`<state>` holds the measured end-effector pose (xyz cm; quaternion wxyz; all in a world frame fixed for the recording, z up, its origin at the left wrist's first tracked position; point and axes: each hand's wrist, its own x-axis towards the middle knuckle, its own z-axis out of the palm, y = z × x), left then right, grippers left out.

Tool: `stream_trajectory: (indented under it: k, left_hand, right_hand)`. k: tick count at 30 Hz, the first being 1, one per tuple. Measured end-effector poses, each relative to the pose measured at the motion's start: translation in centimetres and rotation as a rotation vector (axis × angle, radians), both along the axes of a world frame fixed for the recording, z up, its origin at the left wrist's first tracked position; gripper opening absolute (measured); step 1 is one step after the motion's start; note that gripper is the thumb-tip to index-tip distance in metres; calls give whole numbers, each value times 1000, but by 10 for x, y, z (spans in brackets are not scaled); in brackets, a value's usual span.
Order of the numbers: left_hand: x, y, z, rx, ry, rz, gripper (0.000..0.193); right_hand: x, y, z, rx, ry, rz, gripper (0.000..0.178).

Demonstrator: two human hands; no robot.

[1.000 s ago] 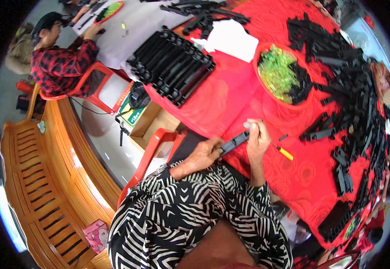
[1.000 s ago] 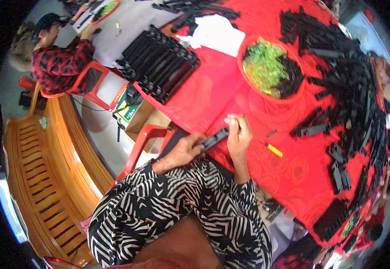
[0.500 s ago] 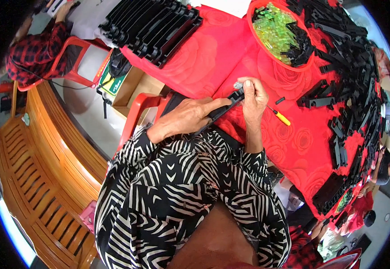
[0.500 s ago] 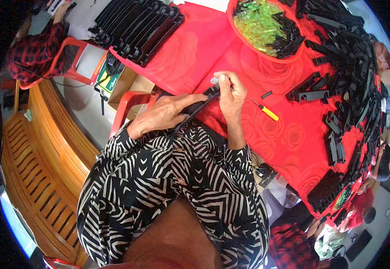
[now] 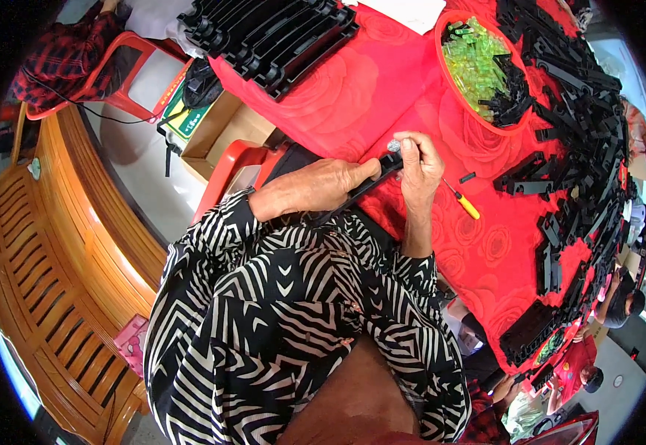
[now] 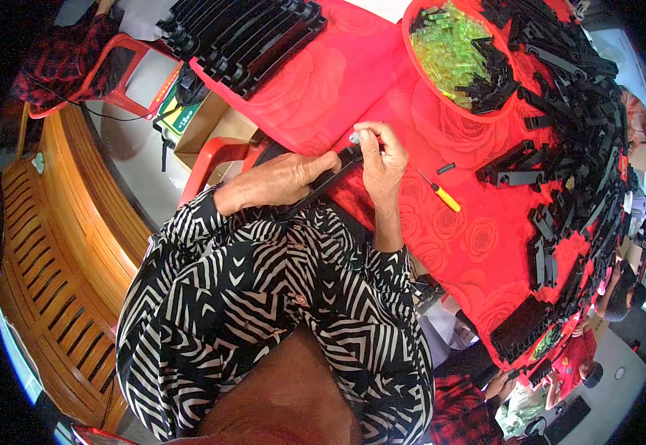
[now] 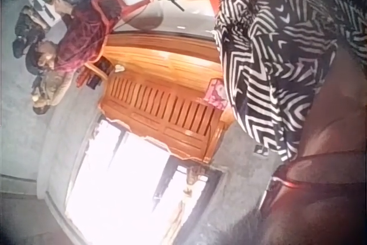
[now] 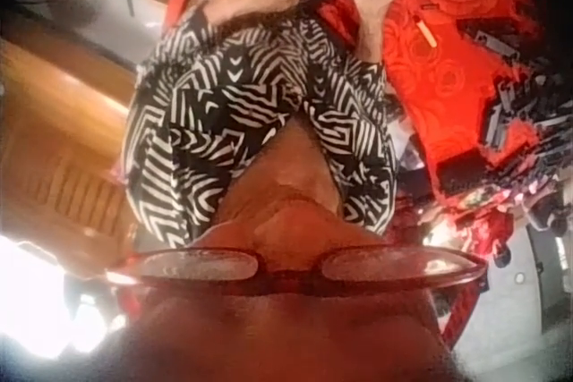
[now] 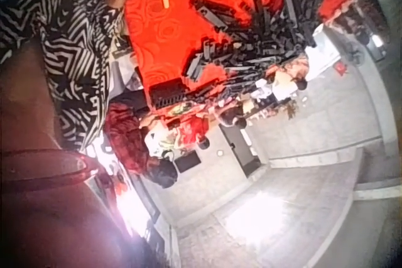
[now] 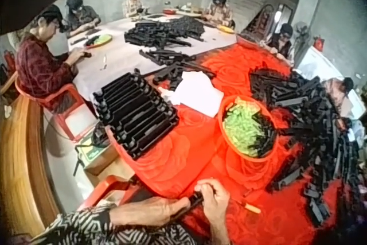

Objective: The person assembles plastic components by inserting small metal parts into black plastic housings by hand.

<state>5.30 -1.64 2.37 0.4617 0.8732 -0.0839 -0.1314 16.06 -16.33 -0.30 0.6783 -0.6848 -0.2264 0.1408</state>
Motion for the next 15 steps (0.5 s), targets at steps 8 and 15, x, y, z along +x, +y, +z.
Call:
stream_trajectory:
  k: [8, 15]
  left_hand:
    - [-6, -1, 4, 11, -116, -13, 32]
    - [-10, -4, 3, 56, -73, 17, 36]
  right_hand:
    - [-3, 0, -5, 7, -61, -6, 13]
    - [-5, 3, -9, 11, -63, -33, 14]
